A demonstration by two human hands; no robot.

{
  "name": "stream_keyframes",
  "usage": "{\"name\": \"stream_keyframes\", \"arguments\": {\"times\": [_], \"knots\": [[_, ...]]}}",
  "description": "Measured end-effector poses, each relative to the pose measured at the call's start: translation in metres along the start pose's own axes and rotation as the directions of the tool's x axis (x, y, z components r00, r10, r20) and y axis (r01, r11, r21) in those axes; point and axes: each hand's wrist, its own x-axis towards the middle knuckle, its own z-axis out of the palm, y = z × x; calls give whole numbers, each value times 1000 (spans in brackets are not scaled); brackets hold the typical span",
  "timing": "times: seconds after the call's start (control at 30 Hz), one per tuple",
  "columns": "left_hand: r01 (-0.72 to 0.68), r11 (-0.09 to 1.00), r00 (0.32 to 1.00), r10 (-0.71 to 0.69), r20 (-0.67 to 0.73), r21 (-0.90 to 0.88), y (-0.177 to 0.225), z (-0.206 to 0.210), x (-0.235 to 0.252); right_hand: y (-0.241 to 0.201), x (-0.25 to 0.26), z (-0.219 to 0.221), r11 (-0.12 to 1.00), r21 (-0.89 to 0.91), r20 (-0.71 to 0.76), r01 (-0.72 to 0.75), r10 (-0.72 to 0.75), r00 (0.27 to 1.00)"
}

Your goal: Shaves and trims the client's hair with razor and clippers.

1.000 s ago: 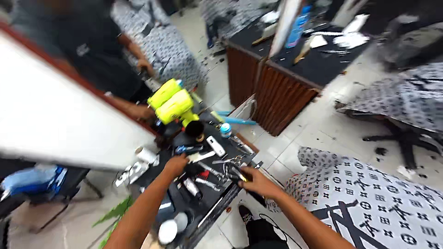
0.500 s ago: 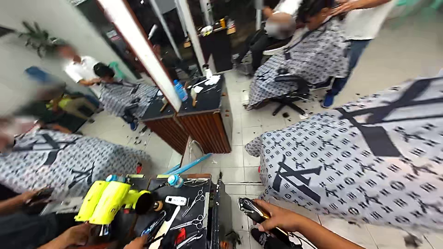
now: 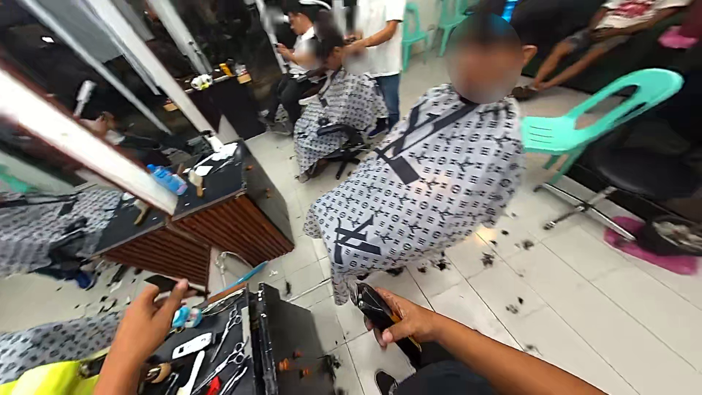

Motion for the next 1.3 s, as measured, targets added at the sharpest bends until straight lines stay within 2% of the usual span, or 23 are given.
{"name": "stream_keyframes", "arguments": {"times": [0.2, 0.37, 0.5, 0.63, 0.77, 0.93, 1.13, 1.2, 1.3], "knots": [[-104, 938, 994, 110, -3, -331, 177, 141, 59, -42, -100, -42, 988, -148, -228, 45, -78, 971], [-220, 769, 966, 259, -23, -601, 323, 280, 76, -94, -207, -118, 960, -281, -343, 18, -118, 932], [-123, 579, 973, 230, 17, -806, 423, 382, 89, -146, -286, -178, 939, -339, -484, -55, -124, 866], [-41, 436, 979, 197, 51, -899, 498, 444, 117, -188, -325, -233, 933, -351, -552, -80, -137, 823], [-47, 401, 981, 193, 35, -915, 549, 462, 161, -220, -326, -283, 926, -369, -545, -83, -143, 826], [-123, 386, 973, 228, -35, -914, 588, 461, 236, -256, -295, -333, 916, -394, -517, -71, -157, 842], [-124, 285, 969, 242, -53, -951, 626, 474, 303, -302, -249, -372, 898, -436, -512, -61, -192, 837], [-136, 294, 965, 257, -59, -946, 626, 485, 317, -315, -236, -384, 939, -343, -495, 2, -183, 849], [-164, 367, 960, 272, -63, -916, 614, 502, 322, -342, -211, -401, 987, -146, -463, 68, -129, 877]]}}
